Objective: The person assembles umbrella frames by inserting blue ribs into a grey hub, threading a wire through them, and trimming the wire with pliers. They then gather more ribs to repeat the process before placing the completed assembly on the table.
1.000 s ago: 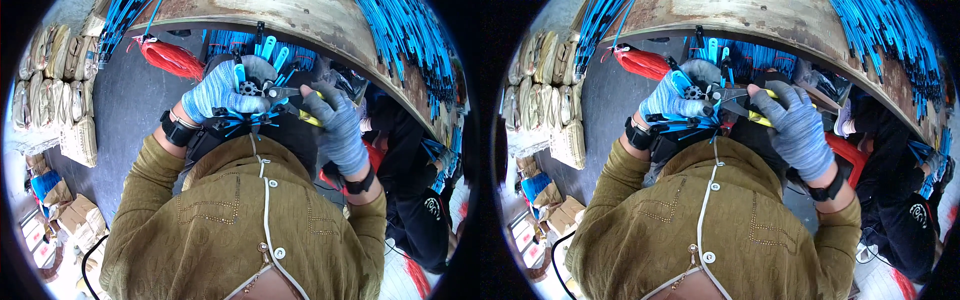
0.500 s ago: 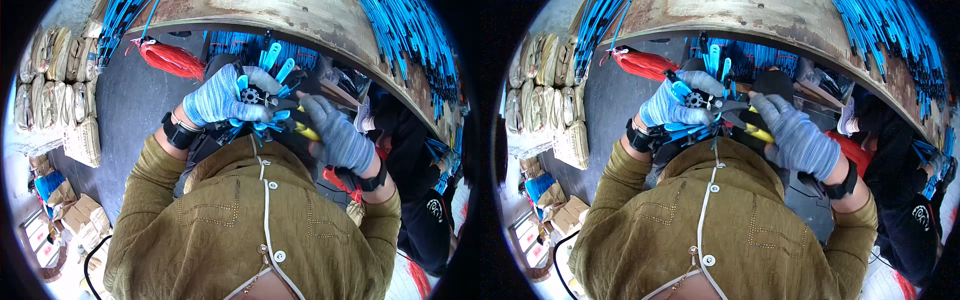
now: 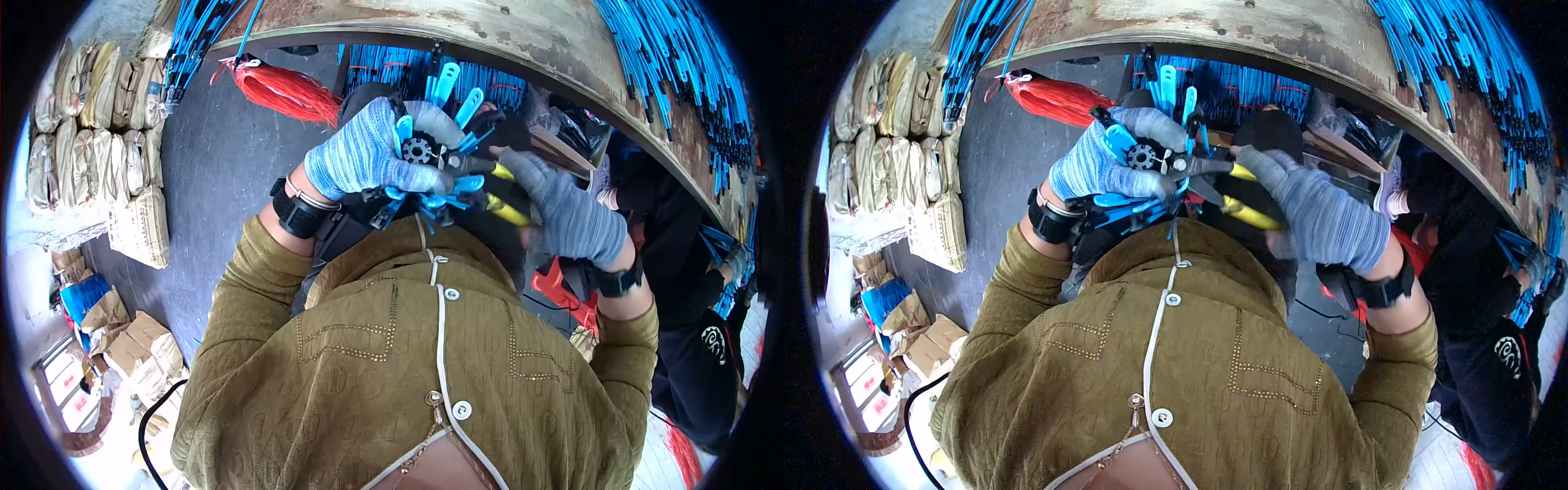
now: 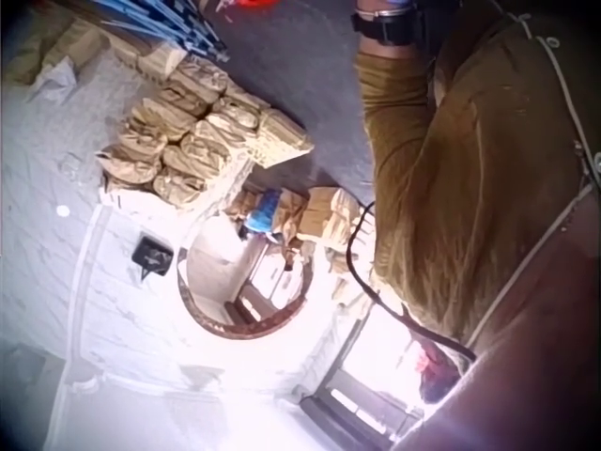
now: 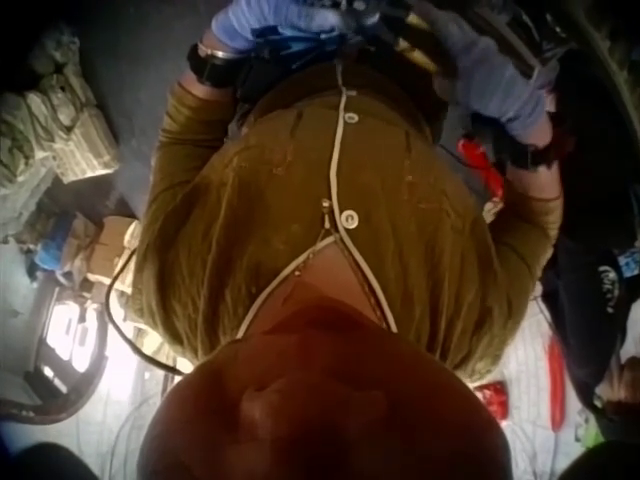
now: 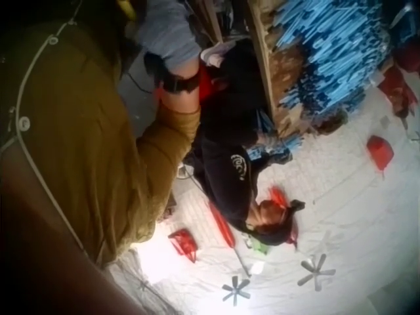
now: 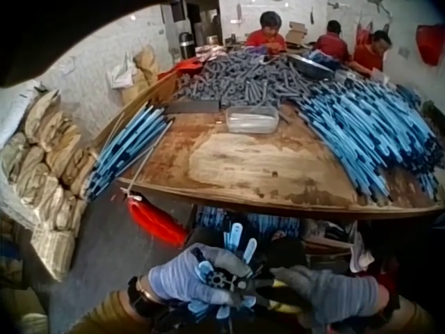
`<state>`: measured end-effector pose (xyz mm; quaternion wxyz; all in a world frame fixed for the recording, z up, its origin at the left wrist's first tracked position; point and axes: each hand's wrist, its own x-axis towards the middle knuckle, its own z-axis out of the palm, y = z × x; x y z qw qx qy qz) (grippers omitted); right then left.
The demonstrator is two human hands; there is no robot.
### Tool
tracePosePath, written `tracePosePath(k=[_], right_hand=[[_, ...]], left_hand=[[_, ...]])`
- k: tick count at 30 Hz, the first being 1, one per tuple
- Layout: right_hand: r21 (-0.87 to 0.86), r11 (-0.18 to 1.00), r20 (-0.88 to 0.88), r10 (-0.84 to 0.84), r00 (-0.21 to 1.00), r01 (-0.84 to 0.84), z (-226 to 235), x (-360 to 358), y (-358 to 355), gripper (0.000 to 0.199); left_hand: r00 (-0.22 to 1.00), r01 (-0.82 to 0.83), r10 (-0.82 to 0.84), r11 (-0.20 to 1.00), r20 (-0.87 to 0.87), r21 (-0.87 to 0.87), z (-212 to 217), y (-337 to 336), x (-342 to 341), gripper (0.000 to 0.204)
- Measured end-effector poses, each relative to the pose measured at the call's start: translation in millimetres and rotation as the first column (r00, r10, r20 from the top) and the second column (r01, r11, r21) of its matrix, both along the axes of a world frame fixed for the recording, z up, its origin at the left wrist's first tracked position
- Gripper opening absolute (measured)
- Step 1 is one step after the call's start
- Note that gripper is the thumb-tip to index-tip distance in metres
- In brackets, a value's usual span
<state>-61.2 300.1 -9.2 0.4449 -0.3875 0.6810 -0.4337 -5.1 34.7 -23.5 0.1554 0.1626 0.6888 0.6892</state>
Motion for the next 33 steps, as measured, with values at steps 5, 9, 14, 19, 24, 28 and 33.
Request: tracePosePath(k=[5, 9, 14, 19, 24, 28, 33], right_hand=[[0.055, 0.989, -0.42, -0.101, 0.902, 0.137, 1, 2, 3, 0.063], [0.079, 0.997, 0.762, -0.043, 0.647, -0.026, -32, 3, 9, 0.065], [-0.011, 1.0, 0.781, 0.021, 0.625, -0.019, -35, 11, 2, 0.076], [0.151, 0.978, -0.592, -0.024, 0.806, 0.14, -6, 30, -2, 0.081], [0.115, 0.99, -0.672, 0.022, 0.74, 0.075, 6, 27, -3, 0.067], [0.174, 0.963, -0.543, -0.082, 0.836, 0.207, -14, 29, -7, 0.057], [-0.044, 0.956, -0.53, -0.269, 0.804, 0.29, -43, 48, -20, 0.053]], left_hand=[[1.0, -0.013, 0.013, 0.999, 0.02, 0.029, 3, 1, -1, 0.04], [0.998, 0.056, -0.057, 0.997, 0.016, 0.06, 2, 2, 0, 0.04], [0.992, 0.044, -0.054, 0.994, -0.114, -0.096, -2, -3, 1, 0.041], [0.998, -0.034, 0.032, 0.999, -0.061, -0.035, -1, 1, 6, 0.041], [0.997, -0.034, 0.035, 0.999, 0.071, -0.015, 2, 0, 10, 0.043], [0.998, -0.052, 0.051, 0.998, 0.045, 0.017, 2, -2, 13, 0.04], [0.989, -0.109, 0.1, 0.991, 0.111, 0.083, -1, -4, 16, 0.038]])
